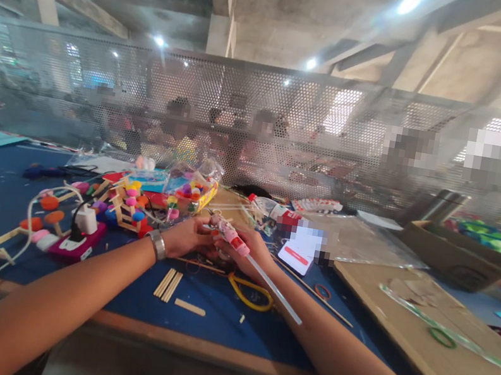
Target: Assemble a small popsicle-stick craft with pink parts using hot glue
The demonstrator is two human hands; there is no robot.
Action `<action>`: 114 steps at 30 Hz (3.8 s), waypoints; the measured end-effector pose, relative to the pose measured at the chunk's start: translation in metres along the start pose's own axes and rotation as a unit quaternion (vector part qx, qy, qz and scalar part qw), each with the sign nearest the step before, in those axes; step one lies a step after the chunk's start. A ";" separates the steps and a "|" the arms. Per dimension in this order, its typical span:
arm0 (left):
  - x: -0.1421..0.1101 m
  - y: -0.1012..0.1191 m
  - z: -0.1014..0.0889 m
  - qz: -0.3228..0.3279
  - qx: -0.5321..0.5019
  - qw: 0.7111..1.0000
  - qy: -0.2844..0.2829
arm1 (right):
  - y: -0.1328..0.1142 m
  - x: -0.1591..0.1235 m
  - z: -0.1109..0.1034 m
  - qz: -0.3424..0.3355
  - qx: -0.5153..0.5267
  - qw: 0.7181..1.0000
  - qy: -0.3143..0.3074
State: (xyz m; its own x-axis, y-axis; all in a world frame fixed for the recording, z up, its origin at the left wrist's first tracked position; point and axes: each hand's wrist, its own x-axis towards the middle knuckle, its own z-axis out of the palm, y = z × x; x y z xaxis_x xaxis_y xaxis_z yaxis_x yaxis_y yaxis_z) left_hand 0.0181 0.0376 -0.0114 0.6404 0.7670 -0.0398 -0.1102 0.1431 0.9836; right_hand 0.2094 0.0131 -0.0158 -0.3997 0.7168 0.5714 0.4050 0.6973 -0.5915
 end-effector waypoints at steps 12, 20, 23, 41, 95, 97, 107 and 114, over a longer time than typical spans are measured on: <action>0.002 -0.002 0.000 -0.004 0.017 0.999 0.047 | 0.001 0.000 0.002 0.019 -0.025 0.999 0.027; 0.000 0.000 0.000 -0.019 -0.015 1.000 0.007 | -0.001 0.000 0.000 0.033 -0.015 0.999 0.035; -0.002 0.002 0.001 -0.017 -0.026 0.999 -0.010 | 0.000 0.000 -0.001 0.030 -0.015 0.998 0.044; -0.001 -0.001 0.000 -0.041 -0.022 0.999 0.021 | 0.006 0.000 0.000 0.024 -0.036 0.999 0.034; -0.005 0.002 -0.001 -0.040 -0.045 0.997 -0.052 | -0.004 -0.003 -0.004 0.072 0.016 0.997 0.038; -0.004 0.001 -0.002 -0.038 -0.047 0.997 -0.057 | -0.004 -0.003 -0.004 0.079 0.012 0.996 0.038; -0.004 0.001 0.000 -0.038 -0.043 0.997 -0.052 | 0.002 -0.003 -0.001 0.084 0.005 0.995 0.058; -0.001 -0.003 -0.004 -0.040 -0.052 0.997 -0.049 | 0.000 -0.002 -0.001 0.079 0.002 0.995 0.062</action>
State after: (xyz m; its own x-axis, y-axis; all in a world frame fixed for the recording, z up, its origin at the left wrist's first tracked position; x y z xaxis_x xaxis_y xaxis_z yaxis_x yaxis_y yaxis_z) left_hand 0.0144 0.0386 -0.0154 0.7202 0.6872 -0.0950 -0.1313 0.2696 0.9540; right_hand 0.2111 0.0113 -0.0166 -0.2263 0.8128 0.5368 0.4518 0.5758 -0.6814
